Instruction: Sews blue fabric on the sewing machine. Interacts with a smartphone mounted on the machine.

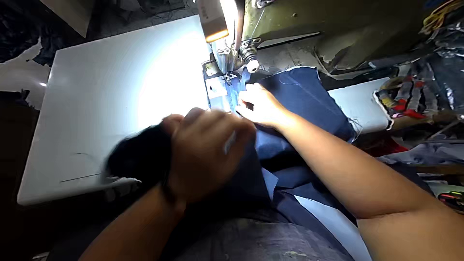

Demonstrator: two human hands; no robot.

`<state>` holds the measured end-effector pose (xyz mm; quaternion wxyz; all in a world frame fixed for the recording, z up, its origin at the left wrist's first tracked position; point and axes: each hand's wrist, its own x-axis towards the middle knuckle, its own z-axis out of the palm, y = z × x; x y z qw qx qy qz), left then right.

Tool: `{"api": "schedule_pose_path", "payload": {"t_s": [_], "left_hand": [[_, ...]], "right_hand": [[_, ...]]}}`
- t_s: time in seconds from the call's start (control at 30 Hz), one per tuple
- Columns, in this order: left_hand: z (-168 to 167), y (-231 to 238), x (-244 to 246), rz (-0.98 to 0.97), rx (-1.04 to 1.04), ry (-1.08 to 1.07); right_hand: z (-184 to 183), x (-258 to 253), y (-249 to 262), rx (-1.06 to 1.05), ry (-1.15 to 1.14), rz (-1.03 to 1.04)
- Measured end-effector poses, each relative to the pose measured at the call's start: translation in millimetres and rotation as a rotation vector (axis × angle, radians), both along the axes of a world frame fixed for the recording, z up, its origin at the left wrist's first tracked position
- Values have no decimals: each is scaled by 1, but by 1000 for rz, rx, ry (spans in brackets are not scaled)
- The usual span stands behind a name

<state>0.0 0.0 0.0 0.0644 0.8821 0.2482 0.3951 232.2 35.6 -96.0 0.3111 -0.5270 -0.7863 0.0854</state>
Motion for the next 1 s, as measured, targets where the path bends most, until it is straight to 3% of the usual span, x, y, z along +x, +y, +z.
{"api": "schedule_pose_path", "payload": {"t_s": [0.1,0.2,0.63,1.0], "left_hand": [[-57,78,32,158,-376,123],[-76,110,44,213,-546,212],[-80,141,50,111,-538,269],[-73,143,55,157,-617,331]], "right_hand": [[-1,-1,-7,-2,37,-22],[-2,-2,-10,-17,82,-83],[-3,5,-7,-7,15,-40],[-7,4,-5,50,-9,-55]]}}
